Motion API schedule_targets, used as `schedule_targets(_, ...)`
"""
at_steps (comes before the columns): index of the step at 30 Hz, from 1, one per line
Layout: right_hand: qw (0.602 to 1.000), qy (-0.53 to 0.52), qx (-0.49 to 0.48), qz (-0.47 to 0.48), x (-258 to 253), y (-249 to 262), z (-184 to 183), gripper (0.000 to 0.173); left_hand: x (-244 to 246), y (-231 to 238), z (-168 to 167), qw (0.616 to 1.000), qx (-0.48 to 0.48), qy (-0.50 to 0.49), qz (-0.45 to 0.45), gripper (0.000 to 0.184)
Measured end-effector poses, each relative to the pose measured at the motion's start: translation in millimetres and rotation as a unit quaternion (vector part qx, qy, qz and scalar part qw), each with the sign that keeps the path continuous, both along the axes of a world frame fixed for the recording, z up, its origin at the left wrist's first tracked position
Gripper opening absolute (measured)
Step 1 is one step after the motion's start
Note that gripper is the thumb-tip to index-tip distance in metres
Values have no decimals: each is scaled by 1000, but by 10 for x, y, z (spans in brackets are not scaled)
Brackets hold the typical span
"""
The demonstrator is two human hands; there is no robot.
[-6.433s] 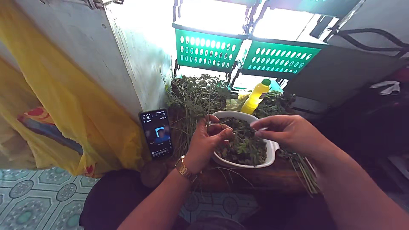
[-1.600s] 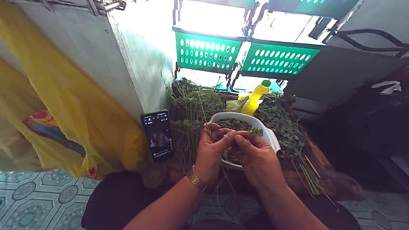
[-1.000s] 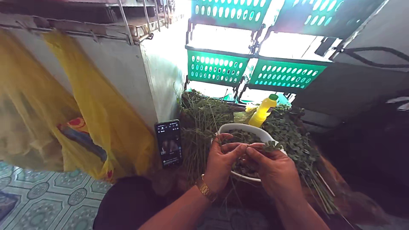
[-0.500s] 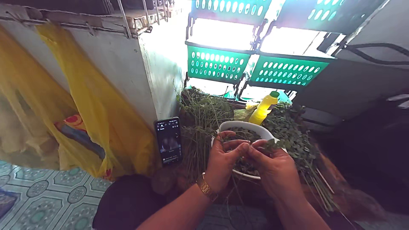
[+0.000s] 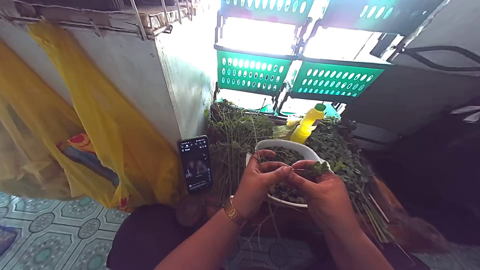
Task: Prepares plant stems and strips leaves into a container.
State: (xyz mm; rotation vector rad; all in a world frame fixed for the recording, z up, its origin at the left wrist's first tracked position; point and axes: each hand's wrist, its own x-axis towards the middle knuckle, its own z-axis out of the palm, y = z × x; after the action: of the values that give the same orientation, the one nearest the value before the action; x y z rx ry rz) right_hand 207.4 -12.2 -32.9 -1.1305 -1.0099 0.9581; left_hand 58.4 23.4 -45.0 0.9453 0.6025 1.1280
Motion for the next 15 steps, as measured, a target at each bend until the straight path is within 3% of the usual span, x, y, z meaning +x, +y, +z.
schedule_targets(8, 998, 67, 13, -17, -104, -7, -95, 18, 138, -71, -63, 996, -38, -37, 65, 32)
schedule_targets(15, 999, 36, 35, -6, -84, -10, -194, 18, 145, -62, -105, 992, -61, -69, 90, 30)
